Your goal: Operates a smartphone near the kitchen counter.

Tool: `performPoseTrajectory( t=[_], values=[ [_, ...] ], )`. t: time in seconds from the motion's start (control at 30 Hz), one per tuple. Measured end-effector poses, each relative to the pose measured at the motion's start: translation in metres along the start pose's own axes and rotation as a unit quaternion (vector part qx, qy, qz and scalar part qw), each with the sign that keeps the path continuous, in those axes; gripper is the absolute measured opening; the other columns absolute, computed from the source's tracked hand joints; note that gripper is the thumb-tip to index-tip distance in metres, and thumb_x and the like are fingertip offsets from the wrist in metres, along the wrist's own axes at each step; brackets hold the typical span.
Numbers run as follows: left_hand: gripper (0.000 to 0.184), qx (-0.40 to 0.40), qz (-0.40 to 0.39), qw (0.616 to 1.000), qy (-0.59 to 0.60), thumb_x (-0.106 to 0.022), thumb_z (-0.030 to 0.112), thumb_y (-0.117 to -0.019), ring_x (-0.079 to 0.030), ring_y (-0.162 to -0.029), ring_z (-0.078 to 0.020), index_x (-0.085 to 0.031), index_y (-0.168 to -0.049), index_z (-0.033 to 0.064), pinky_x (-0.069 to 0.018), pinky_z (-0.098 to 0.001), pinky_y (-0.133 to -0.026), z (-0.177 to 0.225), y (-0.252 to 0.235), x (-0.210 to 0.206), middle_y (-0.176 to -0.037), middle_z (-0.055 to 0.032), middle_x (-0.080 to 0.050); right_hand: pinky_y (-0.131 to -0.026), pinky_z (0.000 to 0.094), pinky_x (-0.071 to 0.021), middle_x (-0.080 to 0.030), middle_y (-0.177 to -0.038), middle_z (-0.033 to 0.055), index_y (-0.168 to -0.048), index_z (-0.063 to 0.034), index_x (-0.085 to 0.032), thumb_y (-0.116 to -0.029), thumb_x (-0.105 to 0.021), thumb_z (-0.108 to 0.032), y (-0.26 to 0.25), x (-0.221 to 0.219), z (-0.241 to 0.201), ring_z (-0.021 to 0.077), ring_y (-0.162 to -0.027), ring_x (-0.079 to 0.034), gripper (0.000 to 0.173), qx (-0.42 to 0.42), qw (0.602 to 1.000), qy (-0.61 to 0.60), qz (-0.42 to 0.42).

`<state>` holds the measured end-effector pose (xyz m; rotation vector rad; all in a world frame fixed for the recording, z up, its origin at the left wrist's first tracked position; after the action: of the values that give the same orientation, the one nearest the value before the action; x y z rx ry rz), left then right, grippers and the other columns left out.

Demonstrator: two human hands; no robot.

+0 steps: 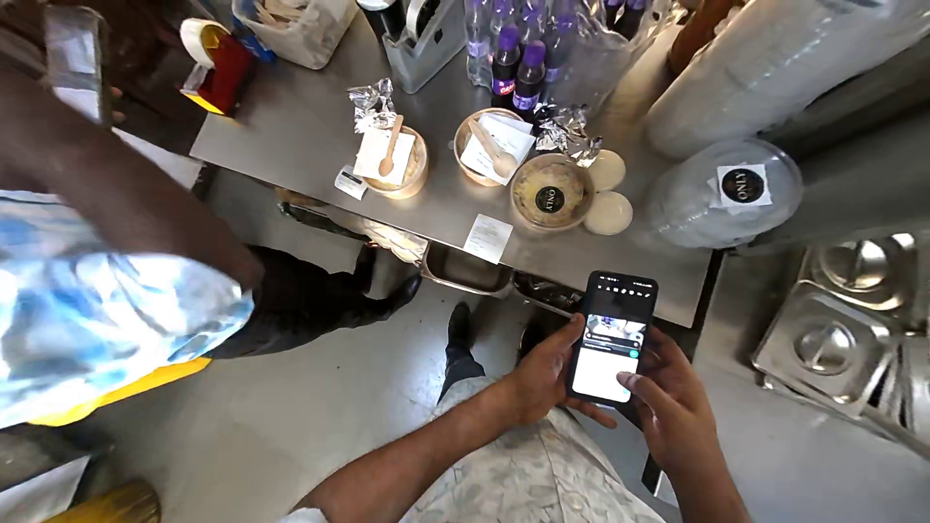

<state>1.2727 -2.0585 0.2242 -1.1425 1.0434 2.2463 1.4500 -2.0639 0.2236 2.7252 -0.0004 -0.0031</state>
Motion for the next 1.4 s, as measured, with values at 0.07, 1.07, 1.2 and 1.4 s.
performPoseTrajectory(
  t=[0.07,1.07,1.2,1.4],
  values=[
    [0.068,-0.006,-0.006,1.000,0.001,-0.018,0.060,-0.1068,-0.067,-0.112,-0.0327,-0.043,-0.148,0.0120,-0.0611,-0.0498,-0.082,0.000,0.002,0.001,-0.132,-0.0178,-0.062,-0.076,0.0311,-0.0614,-0.070,-0.113,0.0092,-0.145,-0.0061,-0.046,-0.0758,-0.062,-0.010,0.001,-0.002,0.000,0.0165,-0.096,-0.071,0.071,0.006,1.000,-0.004,-0.002],
    [0.068,-0.027,-0.005,1.000,-0.012,-0.017,0.059,-0.1072,-0.068,-0.109,-0.0324,-0.044,-0.147,0.0110,-0.0611,-0.0499,-0.082,0.006,0.022,0.005,-0.130,-0.0182,-0.063,-0.077,0.0296,-0.0615,-0.071,-0.113,0.0073,-0.142,-0.0055,-0.048,-0.0763,-0.061,-0.008,0.008,-0.022,-0.006,0.0152,-0.097,-0.071,0.067,0.036,0.999,-0.014,-0.008],
    [0.069,-0.028,-0.008,0.999,-0.014,-0.017,0.060,-0.1067,-0.068,-0.110,-0.0334,-0.043,-0.148,0.0115,-0.0607,-0.0511,-0.083,0.007,0.023,0.007,-0.132,-0.0184,-0.062,-0.076,0.0300,-0.0614,-0.070,-0.114,0.0085,-0.142,-0.0052,-0.048,-0.0762,-0.061,-0.008,0.008,-0.025,-0.006,0.0157,-0.097,-0.071,0.067,0.031,0.999,-0.018,-0.004],
    [0.069,-0.028,-0.012,0.999,-0.021,-0.016,0.060,-0.1066,-0.068,-0.111,-0.0326,-0.042,-0.149,0.0129,-0.0606,-0.0503,-0.083,0.014,0.024,0.006,-0.133,-0.0177,-0.062,-0.078,0.0301,-0.0613,-0.070,-0.114,0.0082,-0.144,-0.0053,-0.047,-0.0767,-0.061,-0.008,0.005,-0.029,-0.011,0.0153,-0.098,-0.071,0.069,0.040,0.999,-0.015,-0.004]
  ],
)
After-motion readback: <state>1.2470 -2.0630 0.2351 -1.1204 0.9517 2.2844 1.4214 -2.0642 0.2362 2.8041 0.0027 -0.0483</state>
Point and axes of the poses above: each hand's wrist, its own y-axis away from the middle knuckle, its own x-axis out of the back of the hand, z = x × y, the point moved 2 cm from there along -y, towards the middle knuckle
